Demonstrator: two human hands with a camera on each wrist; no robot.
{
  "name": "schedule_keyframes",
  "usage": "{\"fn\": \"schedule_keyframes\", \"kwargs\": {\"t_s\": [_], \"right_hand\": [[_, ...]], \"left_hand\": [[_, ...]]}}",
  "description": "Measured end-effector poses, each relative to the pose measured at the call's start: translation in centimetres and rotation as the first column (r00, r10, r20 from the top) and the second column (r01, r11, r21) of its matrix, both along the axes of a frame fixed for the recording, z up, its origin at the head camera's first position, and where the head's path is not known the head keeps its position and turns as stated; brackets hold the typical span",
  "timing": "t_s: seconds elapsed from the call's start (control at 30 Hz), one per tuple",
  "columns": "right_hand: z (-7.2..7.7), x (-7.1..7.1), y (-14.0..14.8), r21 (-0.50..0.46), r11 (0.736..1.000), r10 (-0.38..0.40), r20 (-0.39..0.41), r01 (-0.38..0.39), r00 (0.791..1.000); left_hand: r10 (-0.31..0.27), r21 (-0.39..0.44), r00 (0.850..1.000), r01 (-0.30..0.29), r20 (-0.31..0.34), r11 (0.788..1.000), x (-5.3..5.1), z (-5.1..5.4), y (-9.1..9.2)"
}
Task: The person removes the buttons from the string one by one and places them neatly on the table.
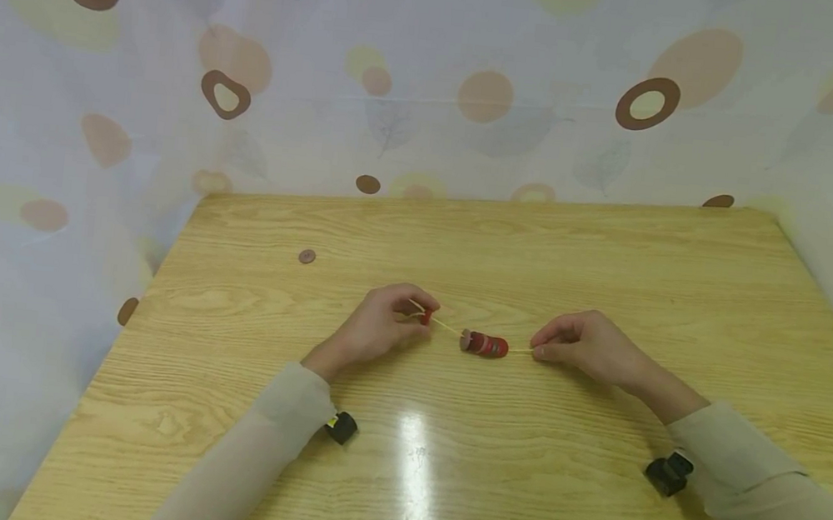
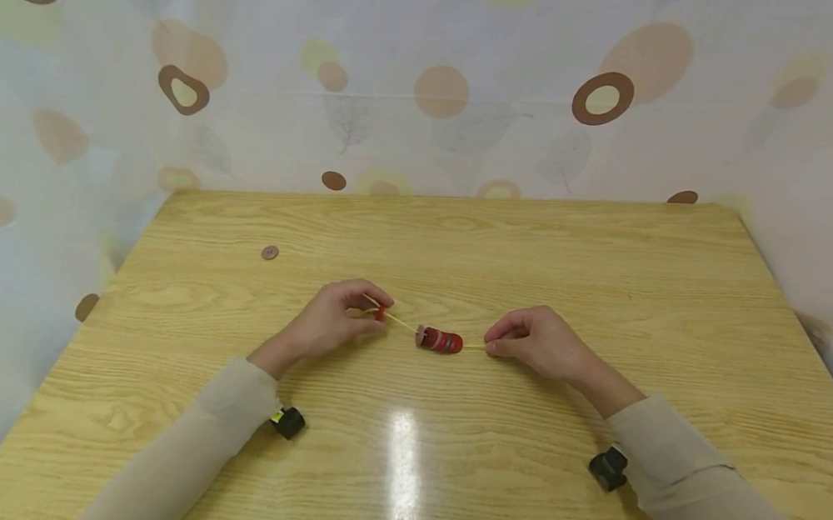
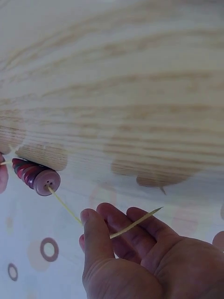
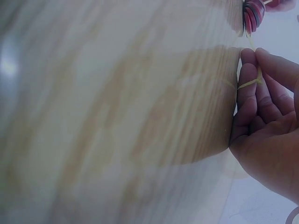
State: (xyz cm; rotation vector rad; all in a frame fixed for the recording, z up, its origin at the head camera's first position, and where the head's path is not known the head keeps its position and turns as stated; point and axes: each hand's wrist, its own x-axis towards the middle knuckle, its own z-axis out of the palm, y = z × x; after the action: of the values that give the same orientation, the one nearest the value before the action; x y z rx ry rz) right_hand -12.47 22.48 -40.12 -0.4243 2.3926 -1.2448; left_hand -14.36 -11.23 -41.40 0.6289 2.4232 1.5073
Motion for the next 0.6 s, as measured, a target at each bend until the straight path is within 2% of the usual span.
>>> {"fn": "schedule_keyframes", "kwargs": {"t_s": [0.6], "right_hand": [[-0.11,-0.12,0.07,0.016,1.0,-0.008,0.007,0.008,1.0]], "left_hand": [[0.027,0.056,0.999,-0.03,0.044,0.998,0.02,0.16,-0.68]]}}
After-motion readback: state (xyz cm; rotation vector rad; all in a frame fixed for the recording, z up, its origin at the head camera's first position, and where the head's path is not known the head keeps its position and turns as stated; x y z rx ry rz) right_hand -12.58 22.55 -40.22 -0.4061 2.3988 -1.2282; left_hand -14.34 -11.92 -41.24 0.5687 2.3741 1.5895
